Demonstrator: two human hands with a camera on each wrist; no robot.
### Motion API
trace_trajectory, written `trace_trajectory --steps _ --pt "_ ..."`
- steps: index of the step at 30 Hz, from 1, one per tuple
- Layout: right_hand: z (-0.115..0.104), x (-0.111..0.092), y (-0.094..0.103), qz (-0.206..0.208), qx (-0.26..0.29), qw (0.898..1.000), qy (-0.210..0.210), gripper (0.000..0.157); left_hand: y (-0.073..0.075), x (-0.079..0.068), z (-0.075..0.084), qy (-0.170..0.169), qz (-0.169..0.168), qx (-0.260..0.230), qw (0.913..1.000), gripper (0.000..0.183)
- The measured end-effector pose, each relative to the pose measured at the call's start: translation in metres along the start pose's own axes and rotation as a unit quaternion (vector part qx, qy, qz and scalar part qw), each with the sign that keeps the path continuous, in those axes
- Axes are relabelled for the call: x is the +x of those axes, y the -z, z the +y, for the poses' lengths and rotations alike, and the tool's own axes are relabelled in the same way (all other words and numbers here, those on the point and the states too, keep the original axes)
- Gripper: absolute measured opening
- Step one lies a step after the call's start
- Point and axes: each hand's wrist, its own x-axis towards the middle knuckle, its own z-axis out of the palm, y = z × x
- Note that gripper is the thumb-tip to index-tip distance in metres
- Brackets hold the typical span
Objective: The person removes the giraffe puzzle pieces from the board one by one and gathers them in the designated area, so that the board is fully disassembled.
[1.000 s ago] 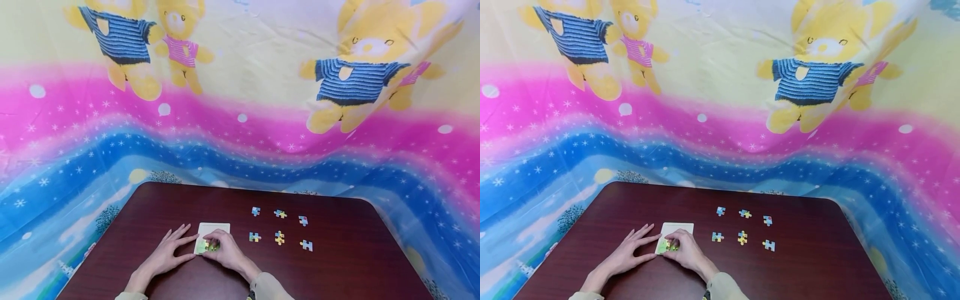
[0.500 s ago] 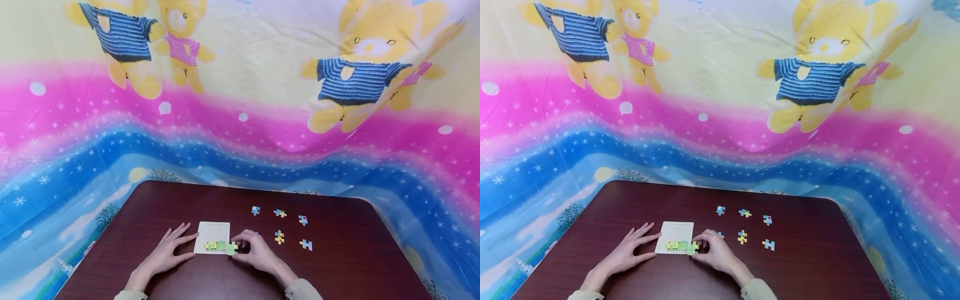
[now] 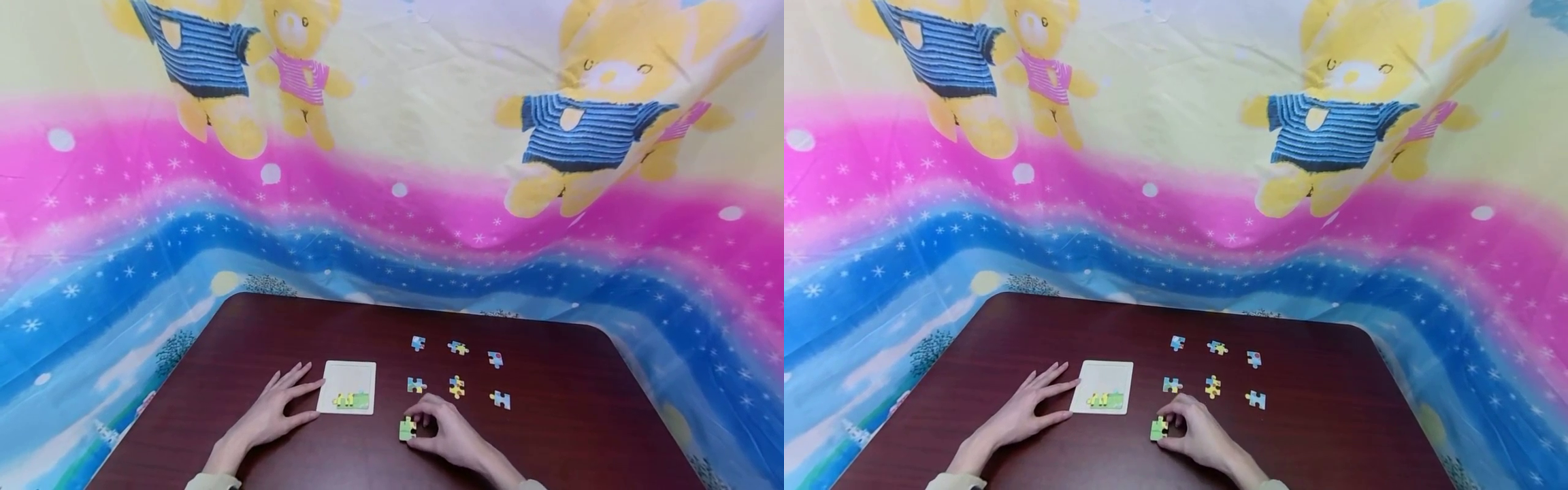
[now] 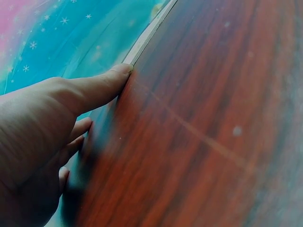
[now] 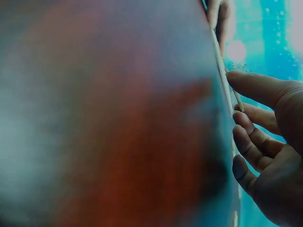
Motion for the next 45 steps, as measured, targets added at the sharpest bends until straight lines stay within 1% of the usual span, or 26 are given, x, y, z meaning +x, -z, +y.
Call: trace_trajectory --steps 2,4,9,11,13,16,20,24,28,30,33,38,40,43,45 --pt "0.001 -0.004 -0.001 -0.001 0.005 1.000 0.006 0.031 0.000 0.000 0.000 0.000 0.001 -0.002 1.0000 0.061" --pt "0.001 -0.008 -0.002 0.005 0.001 1.000 0.022 0.031 0.000 0.001 0.000 0.000 0.002 -0.001 1.0000 0.061" --pt "0.005 -0.016 -0.003 0.033 -0.036 0.996 0.081 0.031 0.000 0.001 0.001 0.004 0.002 0.000 1.0000 0.061" --pt "0.006 -0.019 -0.002 0.037 -0.044 0.994 0.091 0.031 0.000 0.001 0.001 0.005 0.002 0.000 1.0000 0.061" --pt "0.007 -0.022 -0.002 0.036 -0.039 0.995 0.088 0.032 0.001 0.001 0.001 0.006 0.004 0.000 1.0000 0.061" --pt "0.007 -0.023 -0.001 0.033 -0.019 0.997 0.067 0.036 0.001 0.001 0.001 0.006 0.007 0.002 1.0000 0.061" --pt "0.003 -0.018 0.001 0.045 -0.007 0.998 0.042 0.038 0.001 0.001 0.001 0.004 0.007 0.003 1.0000 0.061" --pt "-0.004 -0.006 0.004 0.058 -0.018 0.998 0.034 0.035 0.001 0.000 0.002 0.004 0.009 0.001 1.0000 0.060" --pt "-0.015 0.015 0.002 0.050 -0.021 0.998 0.021 0.037 0.001 0.000 0.003 0.003 0.016 0.006 0.9998 0.060" --pt "-0.020 0.026 -0.001 0.046 -0.024 0.998 0.021 0.038 0.000 0.000 0.004 0.006 0.017 0.007 0.9998 0.061" --pt "-0.027 0.044 -0.010 0.036 -0.034 0.998 0.027 0.039 -0.001 0.001 0.004 0.015 0.010 0.005 0.9998 0.062" --pt "-0.037 0.071 -0.033 0.020 -0.051 0.998 0.039 0.043 -0.004 0.001 0.004 0.016 0.008 0.008 0.9998 0.061" --pt "-0.040 0.080 -0.042 0.019 -0.070 0.997 0.042 0.044 -0.005 0.000 0.004 0.011 0.015 0.009 0.9998 0.060" --pt "-0.043 0.091 -0.053 0.023 -0.104 0.994 0.032 0.044 -0.006 0.000 0.004 0.002 0.025 0.012 0.9996 0.059" --pt "-0.039 0.098 -0.061 0.037 -0.136 0.989 0.034 0.042 -0.006 0.000 0.004 -0.002 0.028 0.010 0.9995 0.059"
